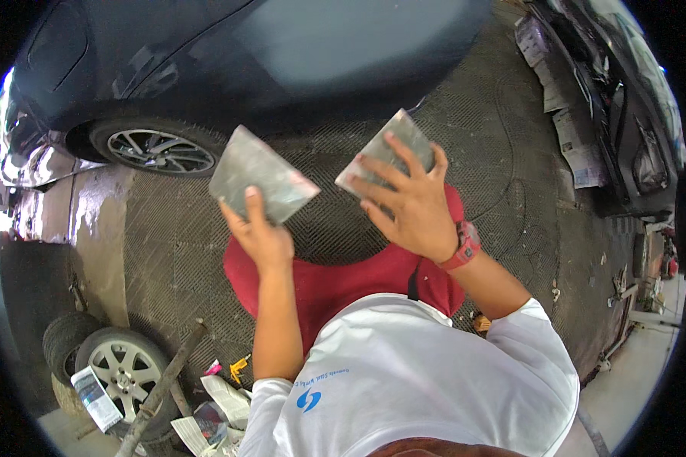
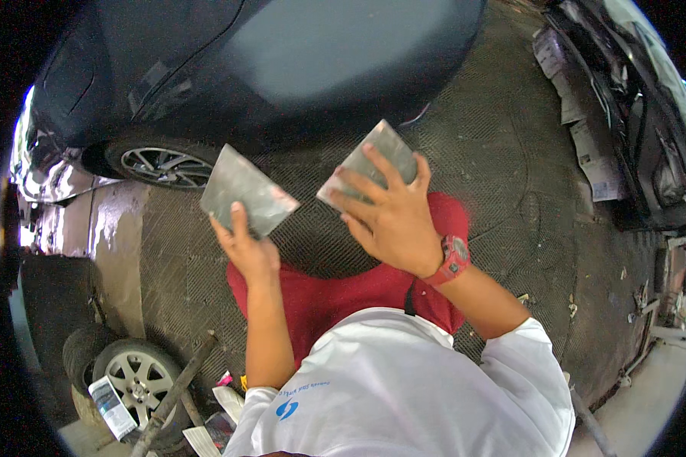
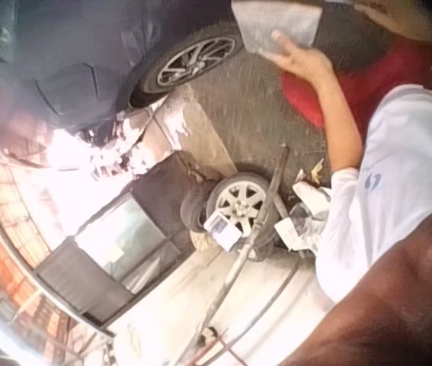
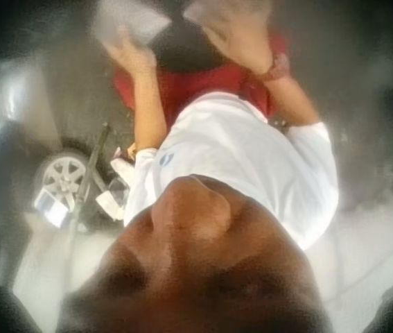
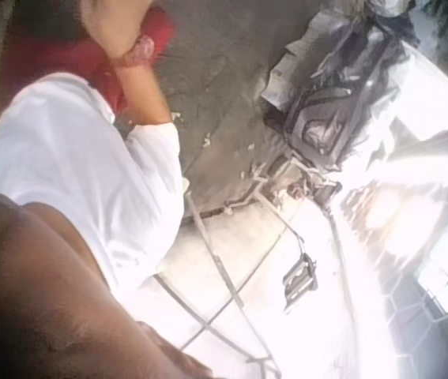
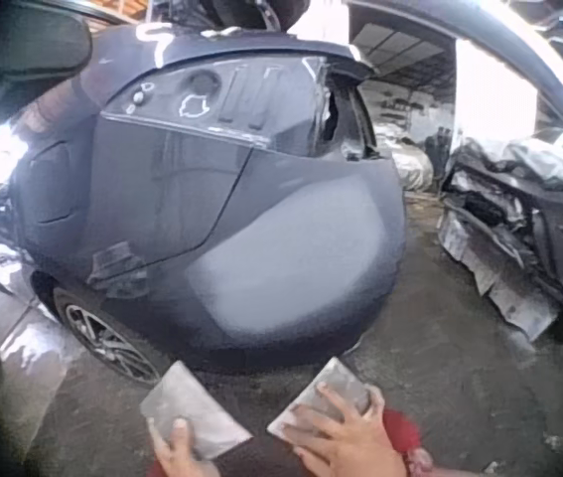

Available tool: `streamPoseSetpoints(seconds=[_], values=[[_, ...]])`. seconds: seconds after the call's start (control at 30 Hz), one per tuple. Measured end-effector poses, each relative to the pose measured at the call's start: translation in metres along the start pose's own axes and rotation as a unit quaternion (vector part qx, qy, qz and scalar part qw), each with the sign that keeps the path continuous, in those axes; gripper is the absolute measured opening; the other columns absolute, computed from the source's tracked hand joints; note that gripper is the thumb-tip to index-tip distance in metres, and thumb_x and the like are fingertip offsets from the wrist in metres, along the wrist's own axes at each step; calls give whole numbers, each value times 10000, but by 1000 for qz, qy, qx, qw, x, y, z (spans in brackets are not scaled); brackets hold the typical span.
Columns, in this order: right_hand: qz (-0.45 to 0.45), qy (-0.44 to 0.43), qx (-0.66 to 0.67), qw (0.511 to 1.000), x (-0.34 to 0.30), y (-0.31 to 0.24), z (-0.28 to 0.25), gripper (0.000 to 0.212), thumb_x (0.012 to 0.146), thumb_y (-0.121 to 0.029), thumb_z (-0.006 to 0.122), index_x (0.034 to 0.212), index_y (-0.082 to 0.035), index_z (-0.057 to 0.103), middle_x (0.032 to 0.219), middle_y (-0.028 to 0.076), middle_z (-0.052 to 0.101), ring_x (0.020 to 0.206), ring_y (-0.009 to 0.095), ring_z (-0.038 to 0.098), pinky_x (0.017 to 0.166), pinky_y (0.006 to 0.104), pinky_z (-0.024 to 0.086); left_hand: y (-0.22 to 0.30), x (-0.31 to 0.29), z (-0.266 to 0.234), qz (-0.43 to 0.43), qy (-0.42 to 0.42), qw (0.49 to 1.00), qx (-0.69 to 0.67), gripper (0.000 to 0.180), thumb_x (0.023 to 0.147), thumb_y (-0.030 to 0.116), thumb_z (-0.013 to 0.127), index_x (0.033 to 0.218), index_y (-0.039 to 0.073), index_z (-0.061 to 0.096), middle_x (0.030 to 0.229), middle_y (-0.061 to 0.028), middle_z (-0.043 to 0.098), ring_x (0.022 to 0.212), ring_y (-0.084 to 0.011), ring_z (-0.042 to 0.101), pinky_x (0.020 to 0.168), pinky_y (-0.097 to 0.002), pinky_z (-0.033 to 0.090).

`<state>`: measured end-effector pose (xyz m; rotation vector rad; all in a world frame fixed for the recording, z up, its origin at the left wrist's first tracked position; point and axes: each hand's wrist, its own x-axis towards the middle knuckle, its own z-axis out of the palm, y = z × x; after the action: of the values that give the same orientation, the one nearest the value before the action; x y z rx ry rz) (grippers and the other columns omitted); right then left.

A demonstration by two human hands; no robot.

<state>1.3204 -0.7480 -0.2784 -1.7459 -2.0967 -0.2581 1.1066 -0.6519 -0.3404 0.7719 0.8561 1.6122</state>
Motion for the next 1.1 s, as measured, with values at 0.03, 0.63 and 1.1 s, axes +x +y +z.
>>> streamPoseSetpoints(seconds=[0.03,0.63,1.1], values=[[15,37,-38,998,4,12,-6,370,893,-329,728,1261,-355,747,1450,-68,604,1499,283,370,1124,705,187,-6,7,-15,-18,14,1000,-12,491,1045,164,631,1479,28,444,1354,-113,586,1199,-222,595,1021,-354,495],[-54,237,-256,936,124,125,-57,444,933,-288,705,1370,-359,671,1412,-53,600,1480,237,388,1119,708,189,-108,3,-139,-270,4,961,53,547,1023,159,625,1526,74,429,1408,-87,577,1213,-244,625,950,-410,544],[-60,226,-251,940,121,129,-63,452,931,-302,700,1375,-381,672,1441,-59,586,1512,242,352,1136,723,126,-105,2,-136,-278,16,958,74,519,1024,168,627,1506,82,454,1394,-72,587,1195,-228,632,917,-396,554]])
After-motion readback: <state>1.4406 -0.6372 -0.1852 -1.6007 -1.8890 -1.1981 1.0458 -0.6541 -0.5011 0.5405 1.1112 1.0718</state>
